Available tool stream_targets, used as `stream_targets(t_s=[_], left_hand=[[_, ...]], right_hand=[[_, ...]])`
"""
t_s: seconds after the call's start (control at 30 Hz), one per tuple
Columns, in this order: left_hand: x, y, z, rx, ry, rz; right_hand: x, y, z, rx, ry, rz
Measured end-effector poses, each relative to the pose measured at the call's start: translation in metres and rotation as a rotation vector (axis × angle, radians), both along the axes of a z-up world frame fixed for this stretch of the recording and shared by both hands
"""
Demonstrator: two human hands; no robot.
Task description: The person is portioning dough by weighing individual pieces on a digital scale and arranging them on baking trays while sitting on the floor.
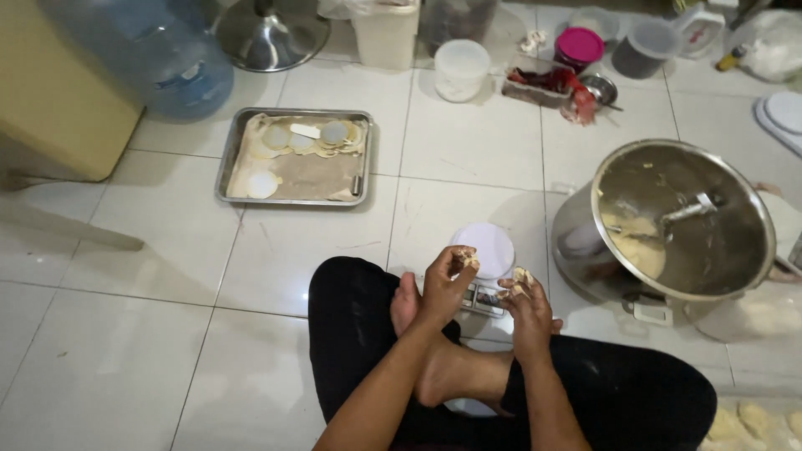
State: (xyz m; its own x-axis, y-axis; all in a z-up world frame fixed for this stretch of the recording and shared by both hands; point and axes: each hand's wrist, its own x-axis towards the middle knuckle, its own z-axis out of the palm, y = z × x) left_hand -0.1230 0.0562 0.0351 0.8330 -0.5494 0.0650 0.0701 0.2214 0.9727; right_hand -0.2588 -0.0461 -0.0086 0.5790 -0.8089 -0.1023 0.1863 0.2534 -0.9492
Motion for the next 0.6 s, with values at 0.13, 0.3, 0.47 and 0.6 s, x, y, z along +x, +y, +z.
stream_targets(t_s=[0.13, 0.3, 0.47, 0.6], left_hand=[[0.002, -0.003, -0.006, 0.023, -0.011, -0.015], [0.008, -0.001, -0.005, -0.007, 0.021, -0.001], [0.009, -0.003, -0.009, -0.036, 0.032, -0.005], [0.007, -0.006, -0.008, -0.028, 0.019, 0.006]], right_hand=[[-0.001, -0.009, -0.018, 0.048, -0.072, -0.013], [0.007, -0.008, -0.012, 0.026, -0.046, 0.007], [0.004, -0.015, -0.029, 0.033, -0.056, -0.004], [0.001, -0.017, -0.035, 0.027, -0.078, 0.0]])
